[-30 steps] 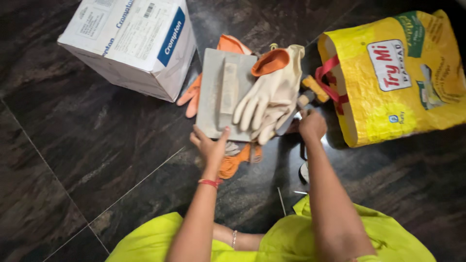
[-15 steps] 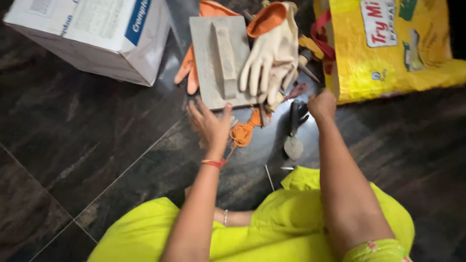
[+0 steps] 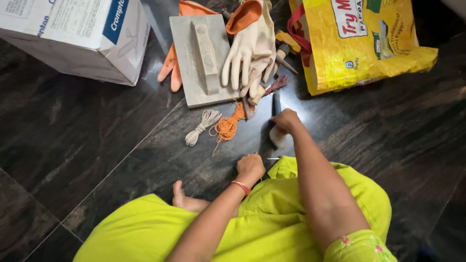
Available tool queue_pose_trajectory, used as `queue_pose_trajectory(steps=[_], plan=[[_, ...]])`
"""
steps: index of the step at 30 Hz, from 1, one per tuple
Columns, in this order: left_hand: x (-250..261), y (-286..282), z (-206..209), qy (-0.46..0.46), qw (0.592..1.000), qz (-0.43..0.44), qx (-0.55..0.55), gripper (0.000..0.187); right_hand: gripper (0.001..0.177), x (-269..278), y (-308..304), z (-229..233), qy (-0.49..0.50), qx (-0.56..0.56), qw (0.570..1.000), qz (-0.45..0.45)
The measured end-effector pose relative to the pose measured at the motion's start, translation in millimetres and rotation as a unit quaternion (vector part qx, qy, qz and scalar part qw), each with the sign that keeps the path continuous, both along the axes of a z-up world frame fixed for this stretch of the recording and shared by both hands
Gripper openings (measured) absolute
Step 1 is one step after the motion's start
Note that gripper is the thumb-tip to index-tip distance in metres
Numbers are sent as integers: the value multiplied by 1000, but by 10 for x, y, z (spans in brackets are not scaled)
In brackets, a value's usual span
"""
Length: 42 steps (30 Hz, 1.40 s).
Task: The person unpacks a yellow reusable bag and a cardboard box, removing gloves, tools, a glass bowl, a power adapter, and various hardware items. The items are placed on the floor in a pile.
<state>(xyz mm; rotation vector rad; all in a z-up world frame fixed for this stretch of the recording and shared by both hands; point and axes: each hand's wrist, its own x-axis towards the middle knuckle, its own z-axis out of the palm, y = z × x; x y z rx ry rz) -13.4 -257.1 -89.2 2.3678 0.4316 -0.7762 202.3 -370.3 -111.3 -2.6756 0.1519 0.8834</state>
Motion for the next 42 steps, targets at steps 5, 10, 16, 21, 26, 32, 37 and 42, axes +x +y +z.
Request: queue_pose_trajectory(steps=[5,10,16,21,26,32,37,42], plan=[[145,12,26,-181,982,44,-22,21,54,196,-15,32,-207,68,976,-26],[162,-135,-100,-408,909,-83,13,13,42,187,146,706,-131,134,966,-179],[149,-290,-515,-370,906,-200,57,8,35,48,218,1082,-137,170,963,-161],[383,61,-514,-371,922,-41,103,17,35,105,234,1096,-153,211,951,-168],[786,571,-218,-323,917,212,-99,28,50,159,342,1060,-38,225,959,-170],[1293,653,160,-334,885,253,-203,25,75,7,646,1048,246,457,822,-235],[1493,561,484,-387,902,126,-142,30,54,39,713,802,301,681,592,-310],[1351,743,733,-500,830,169,-181,45,42,246,630,271,316,712,515,-358]])
